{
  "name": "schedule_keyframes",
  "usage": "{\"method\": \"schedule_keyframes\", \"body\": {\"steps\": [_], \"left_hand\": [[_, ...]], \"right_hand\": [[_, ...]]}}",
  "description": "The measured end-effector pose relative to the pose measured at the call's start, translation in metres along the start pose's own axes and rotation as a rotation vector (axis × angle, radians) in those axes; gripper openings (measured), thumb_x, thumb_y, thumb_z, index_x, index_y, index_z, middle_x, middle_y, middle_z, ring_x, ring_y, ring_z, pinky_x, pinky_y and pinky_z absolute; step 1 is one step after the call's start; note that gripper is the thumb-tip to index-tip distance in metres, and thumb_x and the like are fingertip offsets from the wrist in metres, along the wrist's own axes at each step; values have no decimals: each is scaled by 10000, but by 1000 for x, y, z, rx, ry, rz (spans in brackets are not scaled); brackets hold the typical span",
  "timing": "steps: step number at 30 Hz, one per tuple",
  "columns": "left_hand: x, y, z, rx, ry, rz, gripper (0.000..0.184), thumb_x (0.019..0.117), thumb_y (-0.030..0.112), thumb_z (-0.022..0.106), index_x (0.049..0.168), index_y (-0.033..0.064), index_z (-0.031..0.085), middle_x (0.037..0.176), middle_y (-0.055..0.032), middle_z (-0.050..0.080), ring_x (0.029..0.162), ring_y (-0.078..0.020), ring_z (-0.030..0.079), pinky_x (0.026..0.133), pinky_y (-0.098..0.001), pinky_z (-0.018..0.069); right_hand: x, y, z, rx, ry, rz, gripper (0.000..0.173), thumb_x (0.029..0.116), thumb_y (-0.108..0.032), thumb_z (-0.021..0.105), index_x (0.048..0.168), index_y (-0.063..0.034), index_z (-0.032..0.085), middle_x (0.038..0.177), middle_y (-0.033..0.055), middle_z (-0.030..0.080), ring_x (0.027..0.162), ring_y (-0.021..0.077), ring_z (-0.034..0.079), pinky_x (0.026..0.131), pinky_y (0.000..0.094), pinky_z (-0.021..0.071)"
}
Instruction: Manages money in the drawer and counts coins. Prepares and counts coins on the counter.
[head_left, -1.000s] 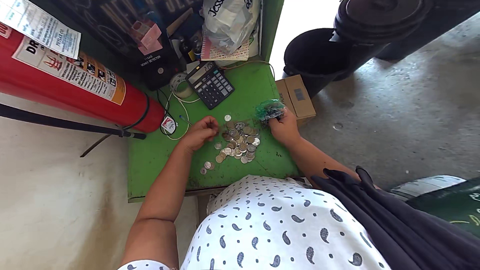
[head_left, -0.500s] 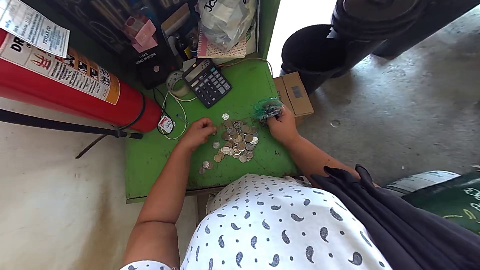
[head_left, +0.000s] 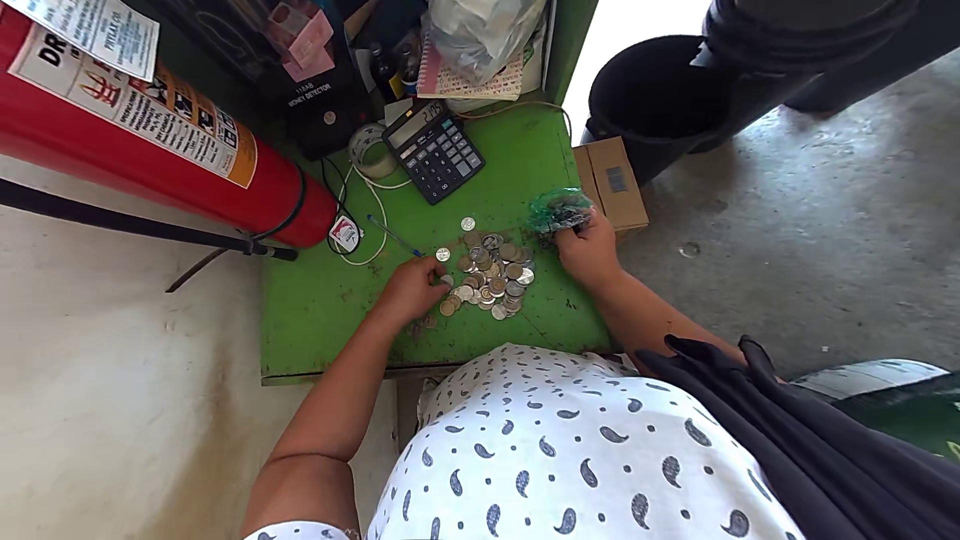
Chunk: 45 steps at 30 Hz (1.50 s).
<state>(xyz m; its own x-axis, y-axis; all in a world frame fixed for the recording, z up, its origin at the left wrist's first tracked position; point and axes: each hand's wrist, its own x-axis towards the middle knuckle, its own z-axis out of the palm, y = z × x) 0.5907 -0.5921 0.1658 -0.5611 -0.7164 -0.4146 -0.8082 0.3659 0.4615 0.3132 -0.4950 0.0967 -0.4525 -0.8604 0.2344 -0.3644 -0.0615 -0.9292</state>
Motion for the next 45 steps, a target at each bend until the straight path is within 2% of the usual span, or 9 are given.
{"method": "schedule_keyframes", "body": {"steps": [4,11,17,21,26,30,34,40,45], "left_hand": [[15,-2,-5,-88,38,11,196,947,220,762,974,41,687,929,-114,671,869,-232,656,822,-450,559],[28,13,-9,-13,124,-123,326,976,259,726,1225,51,687,1014,-123,708,960,-267,685,905,-497,558],[33,16,-20,-24,-25,-88,242,972,222,732,1088,22,660,1060,-179,662,1005,-315,655,906,-530,535],[41,7,-20,-643,-77,-1,280,1039,119,584,1313,60,580,1005,-55,632,708,-89,542,604,-243,452],[60,12,-19,-1362,22,-138,225,1036,127,367,974,101,582,877,-31,646,757,-138,679,652,-258,592],[72,17,-19,-840,-6,9,111,1025,92,570,1091,73,657,790,6,566,604,-53,485,544,-199,411],[78,25,-20,-86,-37,225,299,967,146,718,1263,106,726,1079,-128,694,943,-233,631,875,-429,525],[83,28,-26,-116,-55,130,199,953,206,754,1043,38,698,859,-94,609,787,-216,579,760,-435,509],[87,28,-21,-98,54,86,368,951,187,753,1306,114,686,1008,-131,659,886,-243,611,849,-445,524]], "right_hand": [[1,1,0,-7,-7,-12,270,965,-66,526,1171,8,686,1216,169,661,1131,161,644,982,341,534],[-1,-2,-1,22,2,23,300,939,-26,531,1199,4,677,1235,159,659,1137,161,645,982,354,538],[0,-1,0,22,5,21,303,937,-22,533,1204,11,673,1239,164,661,1138,166,648,984,359,539],[0,-2,-1,28,18,31,300,941,-34,532,1200,6,677,1242,160,659,1139,156,645,983,344,536],[0,-1,-1,24,18,13,277,953,-45,530,1175,6,687,1232,159,659,1126,137,645,977,311,532],[1,-2,-2,13,8,14,270,953,-30,528,1163,10,693,1227,166,659,1154,163,634,1005,340,518],[1,-2,-2,-4,-4,25,275,953,-43,527,1162,9,697,1229,176,663,1159,192,640,1008,383,519],[1,-4,-2,7,1,20,279,948,-37,528,1166,12,695,1226,181,660,1158,200,637,1006,391,520],[1,-3,-1,2,10,24,280,941,-27,533,1165,14,697,1232,185,658,1158,207,639,1003,399,522]]}}
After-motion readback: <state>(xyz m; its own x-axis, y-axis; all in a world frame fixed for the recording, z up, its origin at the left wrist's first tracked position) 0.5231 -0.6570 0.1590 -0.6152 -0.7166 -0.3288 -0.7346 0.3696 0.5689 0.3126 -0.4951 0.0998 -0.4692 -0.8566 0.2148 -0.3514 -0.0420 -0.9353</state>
